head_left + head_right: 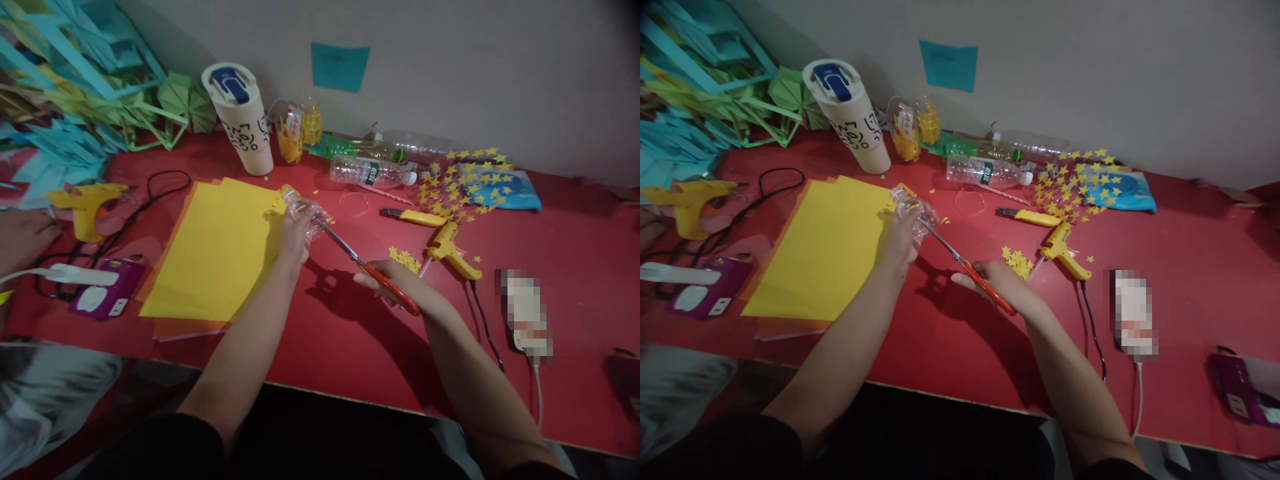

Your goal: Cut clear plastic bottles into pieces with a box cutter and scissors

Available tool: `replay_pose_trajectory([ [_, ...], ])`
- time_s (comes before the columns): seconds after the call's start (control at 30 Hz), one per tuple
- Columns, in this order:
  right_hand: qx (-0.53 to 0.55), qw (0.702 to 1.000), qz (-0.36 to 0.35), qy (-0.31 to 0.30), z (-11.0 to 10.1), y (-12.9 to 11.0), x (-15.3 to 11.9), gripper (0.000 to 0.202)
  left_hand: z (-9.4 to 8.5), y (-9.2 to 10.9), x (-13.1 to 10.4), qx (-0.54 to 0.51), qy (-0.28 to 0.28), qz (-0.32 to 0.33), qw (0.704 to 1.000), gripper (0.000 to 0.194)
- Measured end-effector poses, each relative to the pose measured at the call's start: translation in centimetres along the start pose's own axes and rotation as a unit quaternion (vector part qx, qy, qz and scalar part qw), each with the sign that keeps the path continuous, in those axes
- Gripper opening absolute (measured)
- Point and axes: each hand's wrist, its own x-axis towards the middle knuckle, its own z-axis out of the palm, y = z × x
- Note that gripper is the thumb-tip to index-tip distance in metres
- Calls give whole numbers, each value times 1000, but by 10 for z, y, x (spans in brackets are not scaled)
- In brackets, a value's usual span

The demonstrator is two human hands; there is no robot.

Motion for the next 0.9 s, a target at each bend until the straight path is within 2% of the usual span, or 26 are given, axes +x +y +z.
replay_pose_trajectory([
  [0.27, 38, 999, 20, -7, 5, -3, 2, 59, 1, 0, -2, 1, 12, 4, 1000, 38],
  [0.43, 53, 998, 16, -5, 5, -3, 2, 61, 3, 2, -3, 0, -3, -3, 1000, 37],
  [0.9, 36, 999, 15, -6, 7, -2, 2, 61, 3, 2, -3, 5, 1, 5, 1000, 38],
])
